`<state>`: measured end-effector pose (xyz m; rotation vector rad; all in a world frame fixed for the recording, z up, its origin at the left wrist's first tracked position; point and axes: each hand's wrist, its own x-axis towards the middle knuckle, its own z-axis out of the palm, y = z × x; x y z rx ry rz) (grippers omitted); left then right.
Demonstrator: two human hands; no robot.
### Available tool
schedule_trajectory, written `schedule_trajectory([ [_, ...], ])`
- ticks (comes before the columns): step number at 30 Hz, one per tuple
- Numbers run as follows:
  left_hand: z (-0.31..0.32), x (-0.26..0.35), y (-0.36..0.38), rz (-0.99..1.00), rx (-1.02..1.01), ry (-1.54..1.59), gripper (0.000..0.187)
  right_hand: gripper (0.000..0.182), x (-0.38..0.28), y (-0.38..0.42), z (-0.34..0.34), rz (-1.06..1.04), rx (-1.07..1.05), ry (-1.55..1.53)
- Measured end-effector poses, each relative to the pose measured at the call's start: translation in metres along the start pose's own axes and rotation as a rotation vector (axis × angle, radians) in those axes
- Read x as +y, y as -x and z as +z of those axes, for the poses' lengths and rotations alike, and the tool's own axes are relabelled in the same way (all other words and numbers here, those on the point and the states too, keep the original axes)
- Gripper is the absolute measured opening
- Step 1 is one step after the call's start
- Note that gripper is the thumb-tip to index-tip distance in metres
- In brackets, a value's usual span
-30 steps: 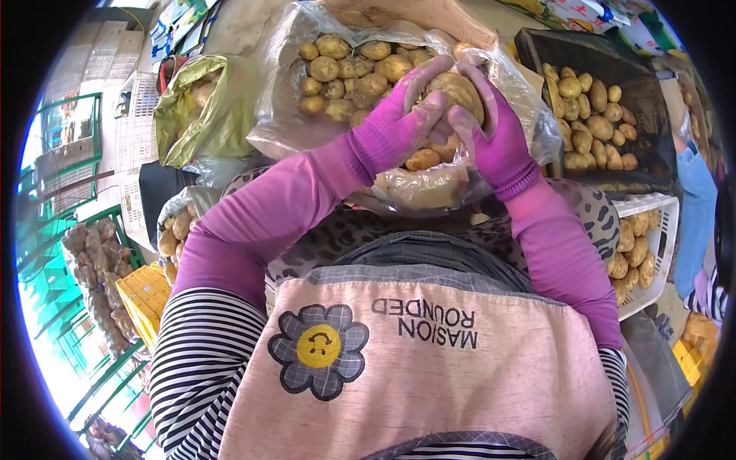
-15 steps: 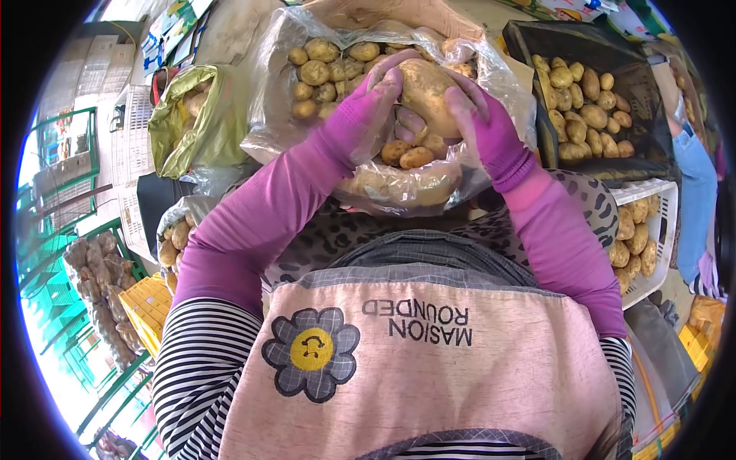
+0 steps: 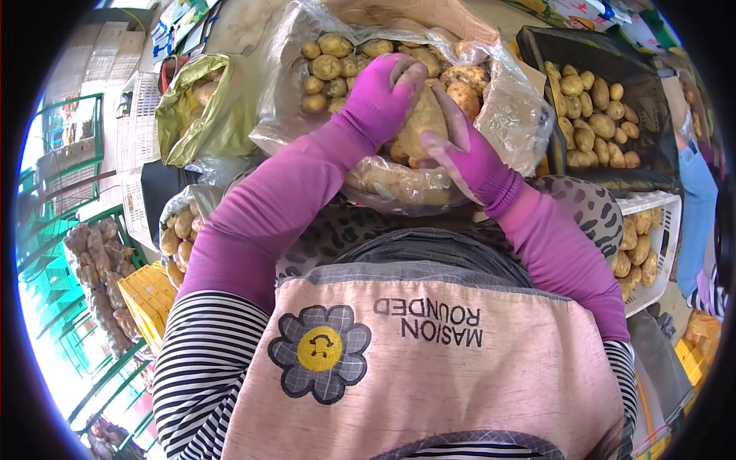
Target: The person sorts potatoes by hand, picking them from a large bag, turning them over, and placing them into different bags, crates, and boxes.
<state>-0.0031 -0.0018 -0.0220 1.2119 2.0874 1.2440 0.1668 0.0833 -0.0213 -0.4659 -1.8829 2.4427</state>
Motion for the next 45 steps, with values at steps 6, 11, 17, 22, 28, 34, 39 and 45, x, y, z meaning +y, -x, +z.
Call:
schedule_trajectory([
  [6,-0.007,-0.017,-0.012,-0.400,0.067,0.793,0.036,0.069,0.002,-0.006,-0.022,0.009,-0.148,-0.653],
  [11,-0.007,0.011,0.005,-0.020,0.000,0.424,0.051,0.068,0.006,-0.011,-0.037,0.005,-0.085,-0.769],
  [17,-0.007,0.015,0.010,0.209,0.048,-0.076,0.065,0.071,-0.010,-0.009,-0.018,-0.092,0.088,-0.367],
  [22,-0.018,0.013,0.001,-0.127,-0.029,0.238,0.030,0.069,-0.024,-0.001,-0.004,-0.029,0.101,-0.354],
  [28,-0.073,-0.113,-0.051,0.593,-0.350,-1.186,0.025,0.058,-0.035,0.029,-0.098,-0.098,0.455,-0.786],
  [34,-0.019,-0.196,-0.047,0.135,-1.197,-1.029,0.051,0.064,-0.043,0.032,-0.142,-0.257,0.692,-0.801],
  [39,0.040,-0.182,0.001,-0.524,-0.860,-0.818,0.086,0.059,-0.039,-0.002,-0.105,-0.102,0.547,-0.512],
  [45,0.024,-0.240,-0.012,-0.432,-0.853,-0.413,0.079,0.054,-0.039,-0.008,-0.103,-0.026,0.581,-0.457],
])
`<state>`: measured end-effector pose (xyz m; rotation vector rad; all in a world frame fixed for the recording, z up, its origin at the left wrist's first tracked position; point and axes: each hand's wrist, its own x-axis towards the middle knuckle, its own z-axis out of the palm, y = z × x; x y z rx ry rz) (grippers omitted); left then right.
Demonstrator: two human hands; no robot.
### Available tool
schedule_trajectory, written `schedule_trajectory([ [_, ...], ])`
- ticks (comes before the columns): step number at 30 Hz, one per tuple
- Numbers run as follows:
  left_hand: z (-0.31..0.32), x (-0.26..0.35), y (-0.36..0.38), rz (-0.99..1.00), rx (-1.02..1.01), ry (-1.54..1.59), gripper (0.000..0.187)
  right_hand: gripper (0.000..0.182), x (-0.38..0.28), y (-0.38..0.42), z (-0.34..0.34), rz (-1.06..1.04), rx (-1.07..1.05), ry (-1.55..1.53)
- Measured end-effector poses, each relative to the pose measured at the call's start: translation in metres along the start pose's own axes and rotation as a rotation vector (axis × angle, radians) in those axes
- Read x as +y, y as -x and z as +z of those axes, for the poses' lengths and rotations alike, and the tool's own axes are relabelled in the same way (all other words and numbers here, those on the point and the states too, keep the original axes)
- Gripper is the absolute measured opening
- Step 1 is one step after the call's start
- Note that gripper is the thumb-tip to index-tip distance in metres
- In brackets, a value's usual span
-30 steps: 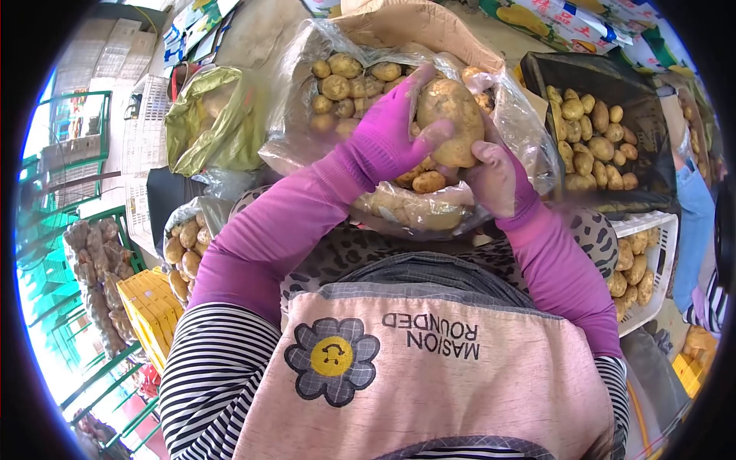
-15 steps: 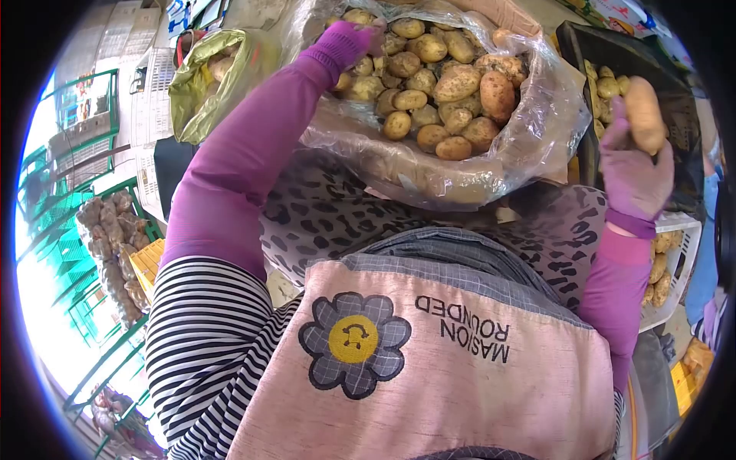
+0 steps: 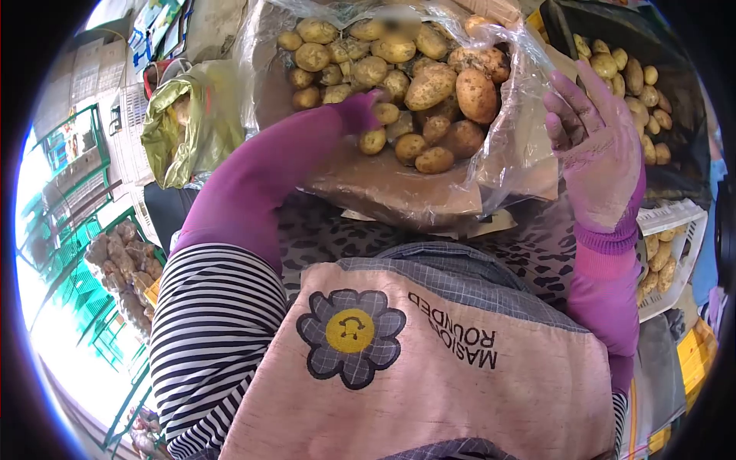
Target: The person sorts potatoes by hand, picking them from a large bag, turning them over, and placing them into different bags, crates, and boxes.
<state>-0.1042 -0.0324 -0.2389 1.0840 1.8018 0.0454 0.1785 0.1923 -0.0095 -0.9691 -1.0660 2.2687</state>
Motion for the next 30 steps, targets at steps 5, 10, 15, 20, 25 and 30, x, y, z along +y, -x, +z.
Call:
schedule_trajectory([
  [5,-0.004,0.020,-0.004,-0.148,-0.125,0.412,0.072,0.054,0.002,0.003,0.008,0.034,-0.051,0.014],
  [10,-0.045,0.046,0.049,-0.160,-0.246,1.092,0.067,0.060,0.012,0.006,-0.004,0.123,-0.103,0.062],
  [15,-0.103,0.065,0.120,0.091,-0.065,1.309,0.061,0.052,0.014,0.007,-0.006,0.155,-0.102,0.014],
  [20,-0.168,-0.020,0.216,0.146,0.617,1.431,0.049,0.050,0.012,0.005,-0.012,0.136,-0.124,0.080],
  [25,-0.156,-0.086,0.370,-0.003,0.968,1.029,0.049,0.049,0.011,0.006,-0.008,0.089,-0.076,0.224],
  [30,-0.082,-0.076,0.472,-0.243,1.092,0.552,0.046,0.048,0.009,0.005,-0.010,0.128,-0.089,0.237],
])
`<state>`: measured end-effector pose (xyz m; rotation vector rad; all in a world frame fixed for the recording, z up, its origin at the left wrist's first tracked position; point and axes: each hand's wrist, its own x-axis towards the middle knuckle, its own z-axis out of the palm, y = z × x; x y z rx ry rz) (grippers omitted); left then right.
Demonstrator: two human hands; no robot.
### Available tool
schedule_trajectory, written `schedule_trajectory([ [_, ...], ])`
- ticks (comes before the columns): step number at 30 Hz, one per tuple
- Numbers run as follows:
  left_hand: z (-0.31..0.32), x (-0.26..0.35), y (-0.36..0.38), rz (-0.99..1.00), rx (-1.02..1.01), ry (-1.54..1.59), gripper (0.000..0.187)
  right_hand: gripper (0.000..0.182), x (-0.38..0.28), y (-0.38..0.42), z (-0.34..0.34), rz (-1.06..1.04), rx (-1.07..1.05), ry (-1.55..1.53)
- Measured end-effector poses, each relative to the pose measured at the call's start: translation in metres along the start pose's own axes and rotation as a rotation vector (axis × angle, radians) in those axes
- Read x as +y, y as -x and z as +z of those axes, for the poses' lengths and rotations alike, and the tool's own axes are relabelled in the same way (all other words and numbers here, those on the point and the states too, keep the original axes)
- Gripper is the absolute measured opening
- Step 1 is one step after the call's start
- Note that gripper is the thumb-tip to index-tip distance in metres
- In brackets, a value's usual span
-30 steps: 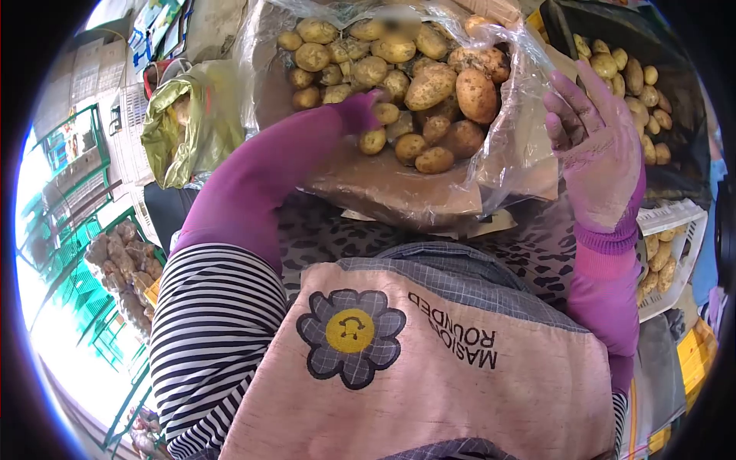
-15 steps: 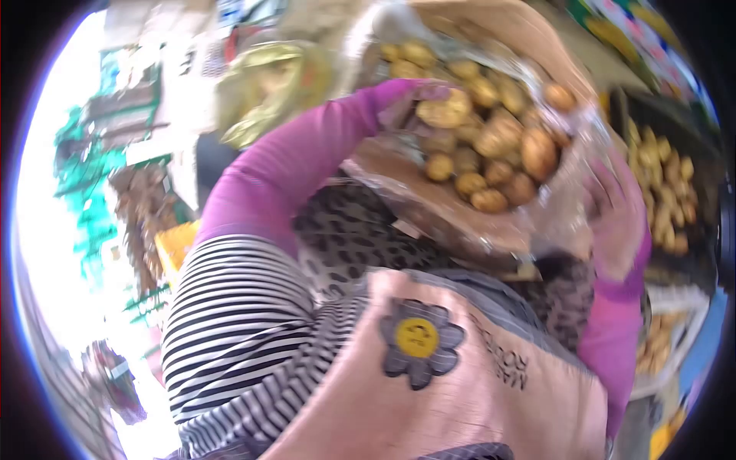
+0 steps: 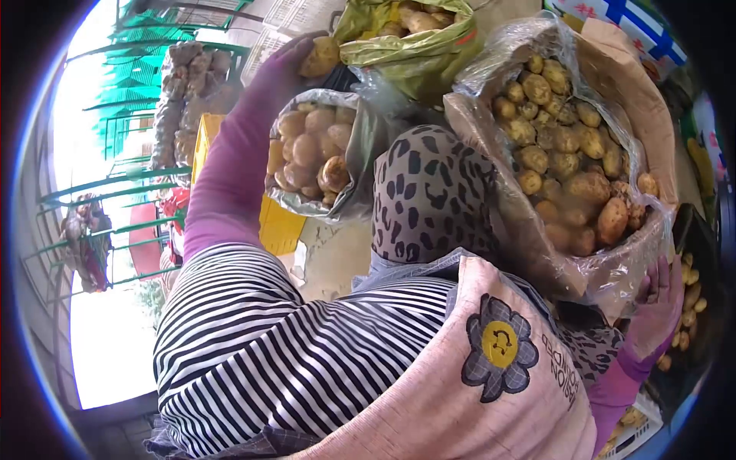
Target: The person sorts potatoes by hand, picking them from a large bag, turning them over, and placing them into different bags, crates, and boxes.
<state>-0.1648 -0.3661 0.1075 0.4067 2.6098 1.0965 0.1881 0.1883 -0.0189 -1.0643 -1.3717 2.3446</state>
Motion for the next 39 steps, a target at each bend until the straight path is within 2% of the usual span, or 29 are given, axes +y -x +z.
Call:
schedule_trajectory([
  [2,-0.004,-0.002,0.046,-0.164,0.174,0.368,0.041,0.048,0.000,-0.001,0.007,-0.002,-0.027,-0.004],
  [3,0.004,-0.011,0.069,-0.108,0.339,0.027,0.040,0.049,-0.001,-0.002,0.009,-0.010,-0.071,0.024],
  [4,0.010,-0.033,0.089,0.071,0.445,-0.235,0.037,0.049,-0.003,-0.001,0.011,-0.019,-0.112,0.054],
  [6,0.025,-0.059,0.125,0.246,0.351,-0.583,0.035,0.057,-0.007,-0.006,0.014,-0.057,-0.195,0.167],
  [9,0.035,-0.067,0.128,0.351,0.222,-0.725,0.034,0.067,-0.011,-0.013,0.023,-0.102,-0.163,0.251],
  [10,0.025,-0.069,0.125,0.249,0.285,-0.609,0.033,0.068,-0.015,-0.007,0.044,-0.138,-0.223,0.144],
  [11,0.046,-0.067,0.094,0.173,0.283,-0.452,0.033,0.070,-0.023,0.007,0.040,-0.189,-0.211,0.062],
  [12,0.059,-0.035,0.079,0.017,0.389,-0.372,0.034,0.072,-0.021,0.006,0.030,-0.293,-0.329,-0.024],
  [13,0.057,-0.033,0.051,0.310,0.392,-0.465,0.036,0.072,-0.022,0.010,0.034,-0.312,-0.247,-0.039],
  [15,0.109,0.052,0.016,0.349,0.250,-0.316,0.039,0.072,-0.018,0.016,0.040,-0.340,-0.134,-0.100],
  [16,0.138,0.066,-0.013,0.379,0.221,-0.397,0.038,0.072,-0.014,0.013,0.039,-0.353,-0.113,-0.149],
  [17,0.170,0.086,-0.032,0.581,0.000,-0.504,0.037,0.064,-0.008,0.006,0.031,-0.365,-0.181,-0.161],
  [18,0.213,0.104,-0.046,0.457,-0.269,-0.307,0.039,0.061,-0.006,0.002,0.031,-0.335,-0.153,-0.172],
  [19,0.258,0.103,-0.064,0.496,-0.483,-0.291,0.039,0.058,-0.006,0.000,0.033,-0.307,-0.121,-0.183],
  [20,0.311,0.082,-0.087,0.134,-0.806,-0.148,0.037,0.056,-0.005,-0.004,0.033,-0.282,-0.087,-0.192],
  [21,0.352,0.091,-0.092,0.148,-1.030,-0.603,0.041,0.051,-0.002,-0.011,0.030,-0.286,-0.091,-0.179],
  [22,0.394,0.100,-0.096,0.269,-1.297,-1.035,0.047,0.055,-0.002,-0.013,0.027,-0.283,-0.073,-0.145],
  [24,0.444,0.070,-0.079,0.280,-1.312,-1.162,0.061,0.063,-0.003,-0.017,0.029,-0.269,-0.049,-0.072],
  [25,0.460,0.066,-0.068,0.232,-1.284,-1.248,0.065,0.060,-0.005,-0.016,0.033,-0.267,-0.004,0.013],
  [27,0.481,0.053,-0.064,0.160,-1.277,-1.270,0.069,0.059,-0.008,-0.016,0.029,-0.280,-0.044,-0.003],
  [29,0.478,0.028,-0.082,0.093,-1.315,-1.135,0.069,0.056,-0.008,-0.019,0.026,-0.255,-0.038,-0.020],
  [32,0.427,0.026,-0.109,-0.444,-1.334,-0.274,0.066,0.054,-0.013,-0.017,0.030,-0.205,-0.089,-0.079],
  [33,0.411,0.034,-0.112,-0.550,-1.296,0.033,0.067,0.049,-0.012,-0.017,0.032,-0.221,-0.089,-0.057],
  [36,0.366,0.089,-0.107,-0.514,-1.306,0.537,0.071,0.039,-0.003,-0.014,0.039,-0.307,-0.129,0.103],
  [38,0.350,0.117,-0.094,-0.438,-1.278,0.625,0.075,0.037,0.011,-0.012,0.040,-0.403,-0.211,0.346],
  [39,0.346,0.125,-0.087,-0.397,-1.268,0.671,0.077,0.038,0.018,-0.009,0.045,-0.614,-0.241,0.605],
])
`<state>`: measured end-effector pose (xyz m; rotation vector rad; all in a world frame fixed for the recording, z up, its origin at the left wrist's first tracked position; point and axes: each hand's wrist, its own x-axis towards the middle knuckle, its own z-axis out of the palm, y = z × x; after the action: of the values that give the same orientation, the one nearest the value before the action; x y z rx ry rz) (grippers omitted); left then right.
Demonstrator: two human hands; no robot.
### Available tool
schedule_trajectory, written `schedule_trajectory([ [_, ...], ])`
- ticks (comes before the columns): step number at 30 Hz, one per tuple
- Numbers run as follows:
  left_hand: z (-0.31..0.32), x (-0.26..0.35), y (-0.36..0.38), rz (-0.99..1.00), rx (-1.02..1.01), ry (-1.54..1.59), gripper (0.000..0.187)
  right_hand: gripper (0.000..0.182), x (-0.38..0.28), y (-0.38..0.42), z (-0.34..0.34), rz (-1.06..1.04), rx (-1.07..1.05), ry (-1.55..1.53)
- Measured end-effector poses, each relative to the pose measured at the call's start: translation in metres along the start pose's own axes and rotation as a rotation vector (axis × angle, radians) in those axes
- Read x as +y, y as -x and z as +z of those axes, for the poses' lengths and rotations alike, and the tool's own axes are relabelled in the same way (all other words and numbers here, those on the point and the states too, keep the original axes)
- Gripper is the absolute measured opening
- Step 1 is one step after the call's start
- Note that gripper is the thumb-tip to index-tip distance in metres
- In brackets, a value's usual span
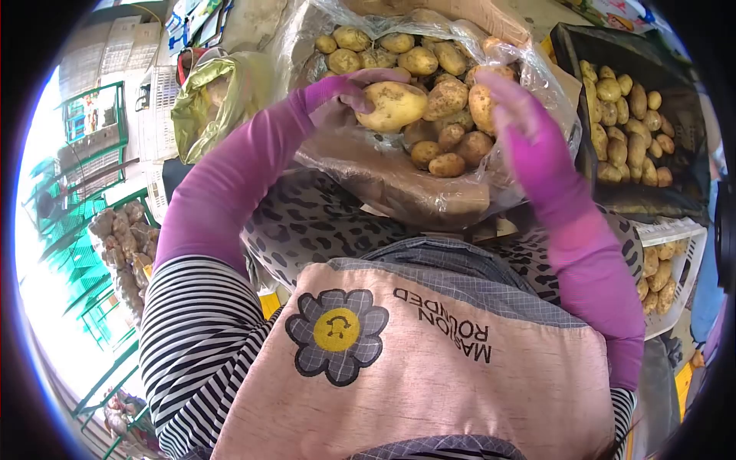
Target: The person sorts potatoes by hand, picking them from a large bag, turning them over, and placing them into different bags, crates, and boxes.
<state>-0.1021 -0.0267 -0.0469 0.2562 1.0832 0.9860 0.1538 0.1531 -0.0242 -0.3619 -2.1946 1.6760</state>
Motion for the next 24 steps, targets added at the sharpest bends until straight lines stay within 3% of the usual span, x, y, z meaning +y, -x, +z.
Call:
schedule_trajectory([
  [2,0.009,-0.004,0.004,0.111,0.059,-0.222,0.077,0.040,-0.007,0.005,0.024,-0.376,-0.102,0.551],
  [3,0.029,-0.003,0.008,0.168,0.050,-0.168,0.076,0.040,-0.010,0.006,0.033,-0.563,-0.155,0.829],
  [6,0.057,-0.009,0.014,0.322,0.003,-0.228,0.074,0.044,-0.015,0.009,0.041,-0.355,-0.103,0.704],
  [8,0.056,-0.014,0.019,0.391,-0.037,-0.365,0.074,0.053,0.001,0.000,0.017,-0.016,-0.278,0.867],
  [9,0.060,-0.015,0.022,0.383,-0.048,-0.292,0.071,0.057,0.002,-0.003,0.010,0.158,-0.362,0.938],
  [13,0.071,-0.018,0.029,0.389,0.021,-0.200,0.055,0.070,-0.019,0.003,0.018,-0.389,-0.208,0.643],
  [14,0.073,-0.021,0.027,0.402,0.066,-0.219,0.052,0.068,-0.024,0.005,0.027,-0.410,-0.286,0.488],
  [17,0.083,-0.018,0.025,0.200,-0.067,-0.012,0.065,0.071,-0.010,0.009,0.027,-0.166,-0.253,0.027],
  [18,0.100,-0.016,0.023,0.178,0.182,-0.077,0.075,0.067,0.000,0.008,0.025,0.036,-0.289,-0.276],
  [21,0.102,-0.009,0.018,0.244,0.275,-0.547,0.075,0.065,0.017,0.018,0.011,0.472,-0.240,-0.676],
  [24,0.097,-0.004,0.012,0.287,0.283,-0.529,0.070,0.063,-0.011,0.015,0.018,0.526,-0.173,-0.882],
])
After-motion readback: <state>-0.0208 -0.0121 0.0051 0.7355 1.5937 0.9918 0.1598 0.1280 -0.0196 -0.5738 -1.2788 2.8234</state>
